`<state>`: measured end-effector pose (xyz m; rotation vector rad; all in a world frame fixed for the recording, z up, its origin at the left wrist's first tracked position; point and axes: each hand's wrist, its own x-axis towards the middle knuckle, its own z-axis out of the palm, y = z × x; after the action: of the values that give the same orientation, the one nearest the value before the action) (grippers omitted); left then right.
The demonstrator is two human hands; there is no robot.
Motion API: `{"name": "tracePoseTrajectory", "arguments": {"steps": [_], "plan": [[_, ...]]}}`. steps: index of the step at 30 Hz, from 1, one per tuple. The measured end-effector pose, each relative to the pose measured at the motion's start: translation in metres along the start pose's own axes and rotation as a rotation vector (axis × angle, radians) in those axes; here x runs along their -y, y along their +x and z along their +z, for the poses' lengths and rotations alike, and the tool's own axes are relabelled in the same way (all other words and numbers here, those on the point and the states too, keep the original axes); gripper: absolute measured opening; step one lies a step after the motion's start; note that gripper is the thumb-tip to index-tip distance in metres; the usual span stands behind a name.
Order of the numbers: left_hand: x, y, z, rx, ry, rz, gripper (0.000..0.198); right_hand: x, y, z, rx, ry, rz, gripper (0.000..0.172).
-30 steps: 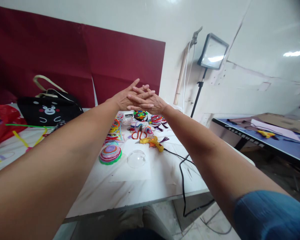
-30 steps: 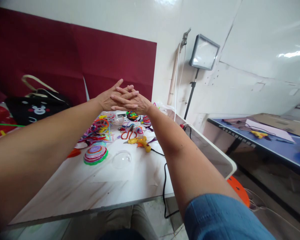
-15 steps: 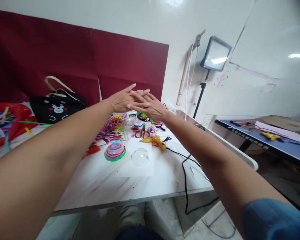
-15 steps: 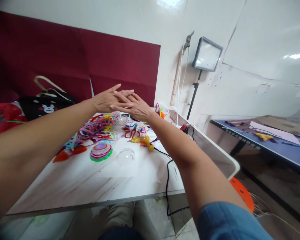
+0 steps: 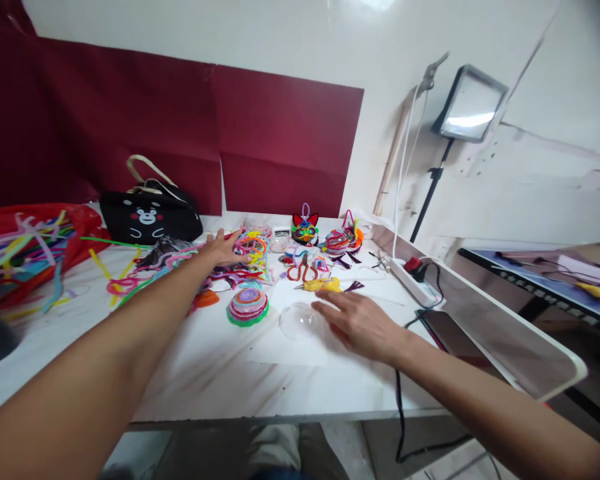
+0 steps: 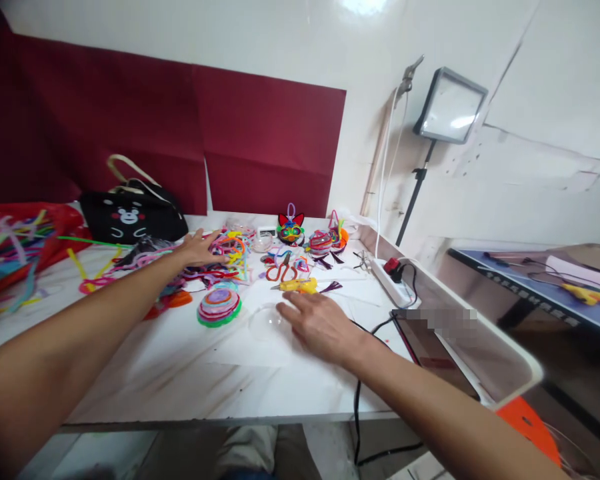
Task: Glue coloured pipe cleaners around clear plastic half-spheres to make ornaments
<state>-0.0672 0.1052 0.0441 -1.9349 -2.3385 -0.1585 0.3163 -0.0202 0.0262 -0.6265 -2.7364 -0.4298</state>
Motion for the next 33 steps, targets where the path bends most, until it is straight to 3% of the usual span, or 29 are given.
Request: {"name": "tracePoseTrajectory", "arguments": {"steps": [5,11,14,18,24,28,31,33], "plan": [[0.002,0.008,0.007,0.044,0.035,-0.114,0.112,0.019,0.014,0.001,-0.061,0.112,0.055,0.029],[0.01,0.018,0.014,0.101,0.082,-0.072,0.067,0.0,0.021,0.022,-0.159,0.221,0.345,0.028],[0.017,0.023,0.009,0.049,0.103,-0.067,0.058,-0.008,0.017,0.034,-0.148,0.291,0.461,0.027],[0.031,0.025,-0.011,-0.038,0.124,-0.063,0.052,-0.018,0.011,0.044,-0.149,0.337,0.489,0.027],[0.046,0.012,-0.047,-0.239,0.143,-0.004,0.051,-0.019,0.011,0.046,-0.193,0.369,0.487,0.027],[0.048,0.001,-0.059,-0.369,0.155,0.018,0.055,-0.014,0.012,0.043,-0.179,0.395,0.482,0.028],[0.051,-0.005,-0.052,-0.366,0.163,0.061,0.062,-0.013,0.012,0.041,-0.135,0.407,0.496,0.027],[0.056,-0.006,-0.042,-0.263,0.159,0.121,0.068,-0.013,0.012,0.04,-0.088,0.413,0.507,0.027]]}}
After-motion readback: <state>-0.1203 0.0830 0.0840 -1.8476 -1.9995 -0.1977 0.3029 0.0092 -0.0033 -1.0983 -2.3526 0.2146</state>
